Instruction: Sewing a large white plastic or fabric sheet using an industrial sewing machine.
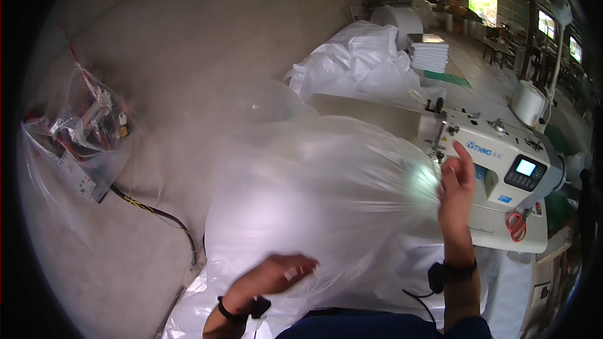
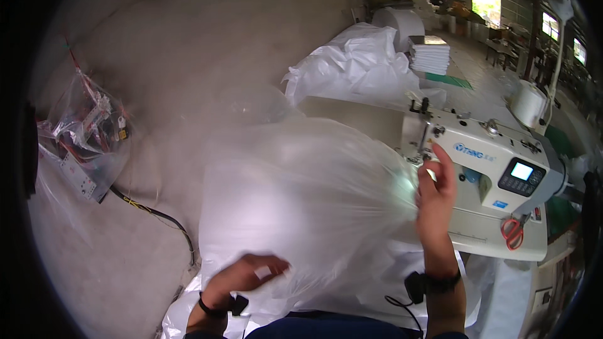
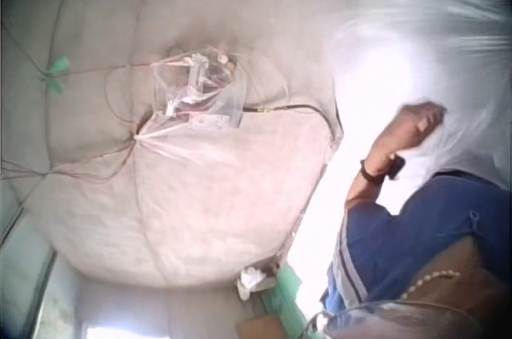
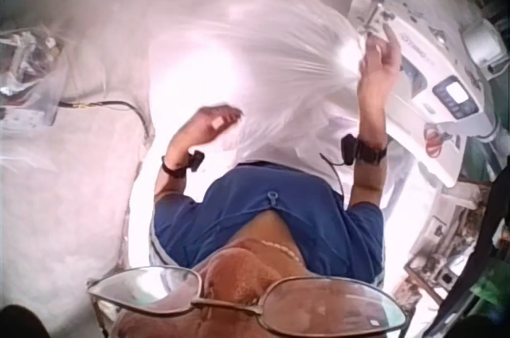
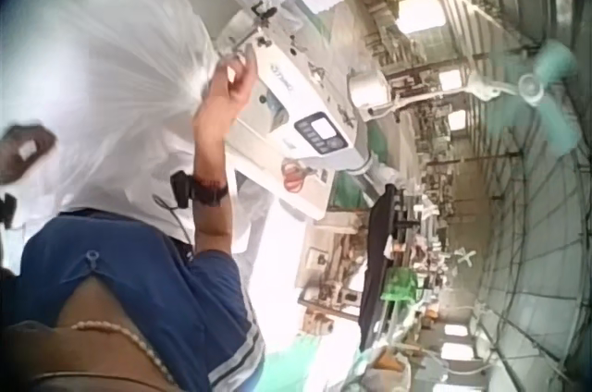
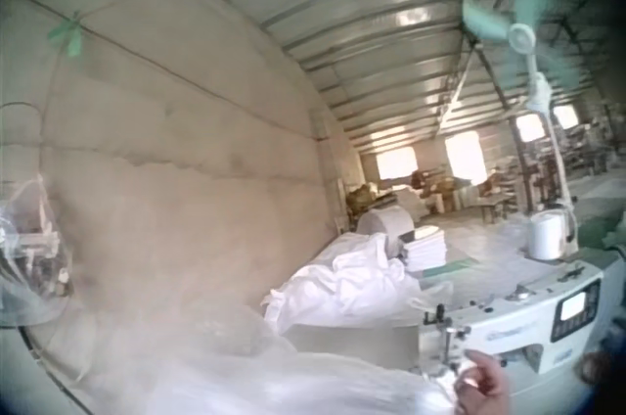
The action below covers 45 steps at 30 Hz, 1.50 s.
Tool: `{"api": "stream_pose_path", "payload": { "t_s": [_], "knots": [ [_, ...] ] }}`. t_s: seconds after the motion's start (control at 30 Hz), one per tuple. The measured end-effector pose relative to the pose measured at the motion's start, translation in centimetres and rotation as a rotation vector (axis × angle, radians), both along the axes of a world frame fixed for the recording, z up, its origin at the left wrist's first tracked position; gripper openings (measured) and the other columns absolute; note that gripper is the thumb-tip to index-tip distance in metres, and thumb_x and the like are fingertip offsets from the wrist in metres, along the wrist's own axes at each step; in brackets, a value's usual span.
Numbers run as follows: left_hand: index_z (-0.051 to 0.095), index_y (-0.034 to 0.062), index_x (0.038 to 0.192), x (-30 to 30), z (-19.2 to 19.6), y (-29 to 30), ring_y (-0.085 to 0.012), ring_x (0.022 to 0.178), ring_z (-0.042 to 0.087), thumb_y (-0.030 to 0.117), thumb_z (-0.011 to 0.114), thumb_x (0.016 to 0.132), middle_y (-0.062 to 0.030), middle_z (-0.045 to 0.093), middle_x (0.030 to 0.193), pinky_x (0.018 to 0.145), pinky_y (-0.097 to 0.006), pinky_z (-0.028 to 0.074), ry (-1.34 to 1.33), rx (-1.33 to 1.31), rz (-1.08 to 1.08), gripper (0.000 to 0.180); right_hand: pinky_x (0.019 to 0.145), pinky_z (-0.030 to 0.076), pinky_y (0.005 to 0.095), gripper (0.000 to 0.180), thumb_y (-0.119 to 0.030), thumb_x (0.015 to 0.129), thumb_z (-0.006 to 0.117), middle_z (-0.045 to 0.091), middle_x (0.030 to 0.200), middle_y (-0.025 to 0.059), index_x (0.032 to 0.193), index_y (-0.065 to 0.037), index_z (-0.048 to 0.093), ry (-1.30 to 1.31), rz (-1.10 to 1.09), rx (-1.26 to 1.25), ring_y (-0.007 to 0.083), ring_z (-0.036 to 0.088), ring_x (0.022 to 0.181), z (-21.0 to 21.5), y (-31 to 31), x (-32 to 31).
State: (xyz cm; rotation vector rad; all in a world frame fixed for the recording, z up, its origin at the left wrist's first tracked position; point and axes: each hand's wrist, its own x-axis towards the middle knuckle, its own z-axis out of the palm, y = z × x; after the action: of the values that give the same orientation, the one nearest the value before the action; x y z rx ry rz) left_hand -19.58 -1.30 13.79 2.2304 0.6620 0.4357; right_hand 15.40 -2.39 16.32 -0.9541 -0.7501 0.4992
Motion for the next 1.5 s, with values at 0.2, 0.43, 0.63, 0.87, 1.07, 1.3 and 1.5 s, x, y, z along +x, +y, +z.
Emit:
{"api": "stream_pose_path", "payload": {
  "t_s": [0.2,0.43,0.63,0.87,1.07,1.3,1.5],
  "knots": [
    [0.052,0.0076,0.122,6.8,4.7,11.3,-0.0362,0.123,0.037,0.035,0.058,0.084,-0.0172,0.043,0.131,0.102,-0.045,0.030,-0.251,0.888,0.569,0.047,0.054,0.032,0.0141,0.036,0.000,0.087,0.052,0.046,0.088,-0.0036,0.122,-0.006,0.050,-0.352,-0.527,-0.253,0.0005,0.039,0.063,-9.8,-16.5,7.3],
    [0.036,0.0270,0.136,12.8,-8.8,19.6,-0.0397,0.132,0.021,0.058,0.047,0.083,-0.0135,0.025,0.144,0.100,-0.065,0.016,0.289,0.648,0.612,0.062,0.060,0.043,0.0361,0.029,-0.005,0.085,0.055,0.056,0.087,0.0158,0.113,0.002,0.053,-0.777,-1.028,-1.168,0.0253,0.053,0.067,-20.3,-39.8,11.8],
    [0.038,0.0261,0.134,15.7,-12.3,17.2,-0.0385,0.132,0.024,0.055,0.048,0.084,-0.0107,0.033,0.141,0.098,-0.067,0.016,0.452,0.576,0.579,0.059,0.076,0.046,0.0463,0.028,-0.030,0.082,0.056,0.061,0.098,0.0190,0.093,-0.004,0.061,-0.474,-0.717,-2.186,0.0351,0.059,0.091,-31.7,-61.4,14.5],
    [0.043,0.0167,0.130,10.8,-14.3,21.0,-0.0303,0.130,0.031,0.040,0.051,0.086,-0.0110,0.038,0.137,0.101,-0.060,0.020,0.316,0.578,0.535,0.051,0.083,0.046,0.0438,0.039,-0.031,0.079,0.062,0.060,0.102,0.0198,0.106,-0.003,0.059,-0.831,-0.569,-2.018,0.0367,0.057,0.096,-24.2,-51.1,21.2],
    [0.045,0.0055,0.127,14.0,-14.5,23.1,-0.0266,0.129,0.033,0.034,0.050,0.087,-0.0130,0.039,0.136,0.106,-0.047,0.023,0.335,0.621,0.471,0.049,0.068,0.052,0.0345,0.032,0.000,0.077,0.058,0.063,0.094,0.0161,0.109,-0.002,0.059,-1.054,-0.480,-0.765,0.0269,0.064,0.079,-8.0,-18.3,13.0],
    [0.047,0.0002,0.121,13.6,-13.2,29.1,-0.0316,0.104,0.056,0.030,0.052,0.086,-0.0194,0.052,0.122,0.091,-0.039,0.044,0.084,0.373,0.501,0.047,0.063,0.051,0.0370,0.028,-0.028,0.080,0.061,0.057,0.082,0.0096,0.095,-0.005,0.055,-1.399,-0.097,-0.684,0.0242,0.061,0.076,-10.0,-0.4,1.6],
    [0.057,-0.0003,0.098,13.5,-12.8,35.9,-0.0346,0.090,0.061,0.031,0.059,0.077,-0.0196,0.062,0.099,0.081,-0.044,0.048,0.405,0.394,0.876,0.037,0.056,0.049,0.0368,0.015,-0.019,0.080,0.060,0.055,0.078,0.0082,0.082,-0.006,0.052,-1.317,-0.099,-0.679,0.0253,0.060,0.070,-13.9,3.1,0.0]
  ]
}}
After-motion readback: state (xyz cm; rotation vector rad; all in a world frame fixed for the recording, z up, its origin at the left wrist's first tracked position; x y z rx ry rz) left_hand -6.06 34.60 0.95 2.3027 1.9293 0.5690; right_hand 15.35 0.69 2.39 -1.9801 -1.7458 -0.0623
